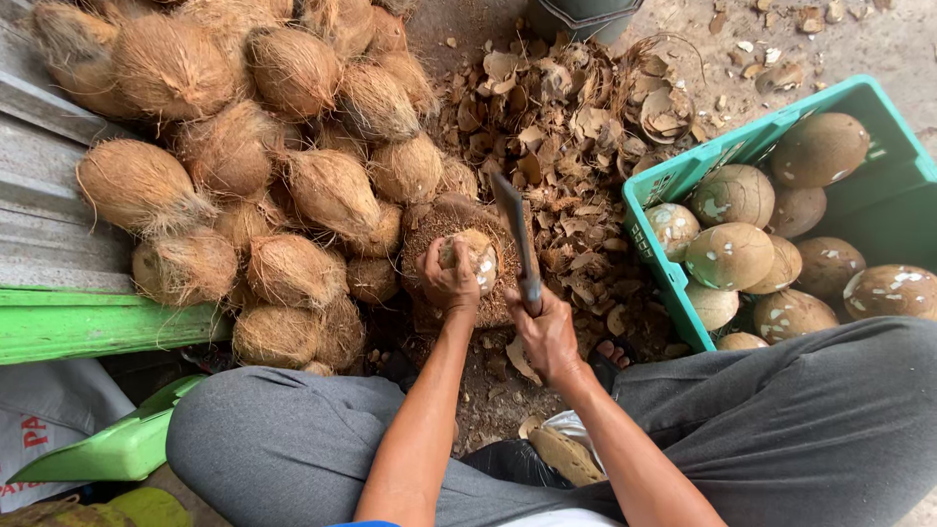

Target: The person sits on the ground and uses a machete to trim the outer husk off coconuts, holding each coconut on a wooden block and striking the husk to remove the fibrous layer. Trimmed coconuts are placed into a green plastic crate beside them.

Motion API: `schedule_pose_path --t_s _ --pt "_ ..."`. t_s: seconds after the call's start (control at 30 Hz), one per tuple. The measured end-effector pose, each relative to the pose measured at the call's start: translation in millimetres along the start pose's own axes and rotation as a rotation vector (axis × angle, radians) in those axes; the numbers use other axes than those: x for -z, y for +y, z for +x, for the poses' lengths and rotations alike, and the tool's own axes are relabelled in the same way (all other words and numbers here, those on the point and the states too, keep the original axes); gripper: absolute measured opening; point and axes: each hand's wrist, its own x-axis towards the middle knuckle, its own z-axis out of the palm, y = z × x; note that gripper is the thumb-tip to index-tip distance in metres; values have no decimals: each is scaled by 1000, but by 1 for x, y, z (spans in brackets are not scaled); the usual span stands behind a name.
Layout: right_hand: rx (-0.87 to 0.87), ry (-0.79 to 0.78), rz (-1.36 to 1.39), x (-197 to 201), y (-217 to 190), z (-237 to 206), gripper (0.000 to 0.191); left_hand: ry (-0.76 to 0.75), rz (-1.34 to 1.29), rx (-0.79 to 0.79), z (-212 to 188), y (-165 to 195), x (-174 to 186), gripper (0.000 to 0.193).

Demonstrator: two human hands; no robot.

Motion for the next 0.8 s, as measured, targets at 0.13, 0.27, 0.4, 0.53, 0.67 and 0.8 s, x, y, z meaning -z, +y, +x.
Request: schedule_pose_path --t_s 0.13,0.27,0.4,0.53,0.67,0.8 --pt "-355 -251 -135 -1 31 16 16 13 -113 -47 4 -6 3 50" --pt "-49 -154 -275 6 53 24 25 -50 -131 -55 1 0 6 52" --pt "-311 -96 -157 13 44 32 28 6 -252 57 -11 19 19 82" --pt "-185 -17 -171 17 25 38 33 -147 -272 -114 -7 28 44 86" --pt "-166 15 -197 27 11 37 33 -352 -305 14 14 18 56 77" --pt "-175 -28 -82 27 3 23 32 -164 -199 -63 21 7 39 70"
